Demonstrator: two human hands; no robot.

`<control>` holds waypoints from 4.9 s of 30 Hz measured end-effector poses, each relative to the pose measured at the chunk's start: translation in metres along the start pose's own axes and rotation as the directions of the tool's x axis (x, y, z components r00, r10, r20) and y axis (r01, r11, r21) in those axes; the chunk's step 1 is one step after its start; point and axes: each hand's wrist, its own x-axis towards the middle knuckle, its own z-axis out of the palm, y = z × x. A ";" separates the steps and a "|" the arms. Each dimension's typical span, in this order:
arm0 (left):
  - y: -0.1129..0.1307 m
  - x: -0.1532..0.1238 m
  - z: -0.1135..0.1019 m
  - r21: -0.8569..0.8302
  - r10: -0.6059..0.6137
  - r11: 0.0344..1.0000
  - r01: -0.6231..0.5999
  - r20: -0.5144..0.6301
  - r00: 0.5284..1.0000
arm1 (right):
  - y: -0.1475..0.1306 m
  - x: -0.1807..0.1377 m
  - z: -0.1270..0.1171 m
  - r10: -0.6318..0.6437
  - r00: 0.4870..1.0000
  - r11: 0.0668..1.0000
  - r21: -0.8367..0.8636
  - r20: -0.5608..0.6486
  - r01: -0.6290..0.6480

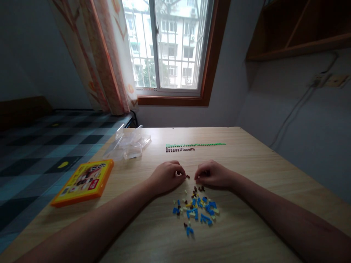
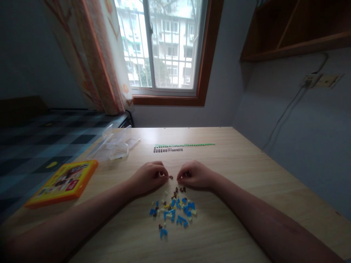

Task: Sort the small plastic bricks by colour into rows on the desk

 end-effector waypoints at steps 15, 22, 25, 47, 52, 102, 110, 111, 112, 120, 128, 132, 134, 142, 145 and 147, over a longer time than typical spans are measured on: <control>0.001 -0.002 -0.001 -0.080 0.129 0.989 -0.124 0.069 0.989 | -0.011 -0.007 0.008 -0.098 0.990 0.995 -0.018 0.099 0.100; -0.001 -0.002 0.001 -0.074 0.148 0.987 -0.144 0.052 0.988 | -0.013 -0.006 0.007 -0.091 0.994 0.995 -0.036 0.062 0.094; -0.001 -0.002 0.001 -0.084 0.152 0.985 -0.148 0.043 0.987 | -0.016 -0.005 0.006 -0.086 0.995 0.996 -0.032 0.053 0.088; 0.014 -0.008 -0.004 -0.122 0.272 0.960 -0.253 0.174 0.946 | 0.007 -0.004 0.002 0.012 0.995 0.985 -0.168 -0.102 -0.029; 0.012 -0.009 -0.004 -0.076 0.300 0.953 -0.292 0.137 0.944 | 0.004 -0.007 -0.003 0.010 0.999 0.998 -0.056 -0.038 -0.013; 0.015 -0.008 0.001 0.137 0.337 0.927 -0.349 0.100 0.936 | -0.006 -0.008 -0.023 0.007 0.964 1.000 0.027 0.265 -0.015; 0.006 -0.007 0.003 0.217 0.253 0.943 -0.251 0.019 0.967 | -0.007 -0.008 -0.021 0.044 0.974 0.999 -0.041 0.224 -0.035; 0.006 -0.007 0.003 0.224 0.247 0.943 -0.245 0.018 0.969 | -0.008 -0.008 -0.021 0.049 0.975 0.998 -0.045 0.215 -0.040; 0.005 -0.007 0.003 0.231 0.244 0.943 -0.241 0.017 0.970 | -0.008 -0.008 -0.022 0.052 0.976 0.998 -0.044 0.210 -0.044; 0.004 -0.008 0.004 0.265 0.335 0.916 -0.303 -0.085 0.939 | -0.013 -0.008 -0.023 0.066 0.969 0.998 -0.023 0.238 -0.062; -0.003 -0.006 0.005 0.248 0.363 0.918 -0.309 -0.215 0.907 | -0.014 -0.008 -0.017 0.074 0.982 0.996 -0.062 0.175 -0.064; -0.004 -0.005 0.005 0.227 0.342 0.930 -0.290 -0.238 0.909 | -0.009 -0.005 -0.008 0.104 0.994 0.986 -0.132 0.038 -0.098; -0.004 -0.005 0.005 0.223 0.334 0.933 -0.284 -0.236 0.912 | -0.007 -0.003 -0.004 0.102 0.994 0.980 -0.169 -0.036 -0.107; -0.005 -0.005 0.002 0.209 0.365 0.926 -0.314 -0.288 0.885 | -0.008 -0.009 -0.021 0.111 0.986 0.993 -0.041 0.123 -0.107; -0.006 -0.005 0.002 0.211 0.372 0.924 -0.319 -0.298 0.879 | -0.010 -0.012 -0.025 0.144 0.959 0.989 -0.015 0.244 -0.145; -0.006 -0.005 0.002 0.211 0.369 0.925 -0.317 -0.294 0.882 | -0.010 -0.013 -0.025 0.151 0.952 0.988 -0.031 0.265 -0.148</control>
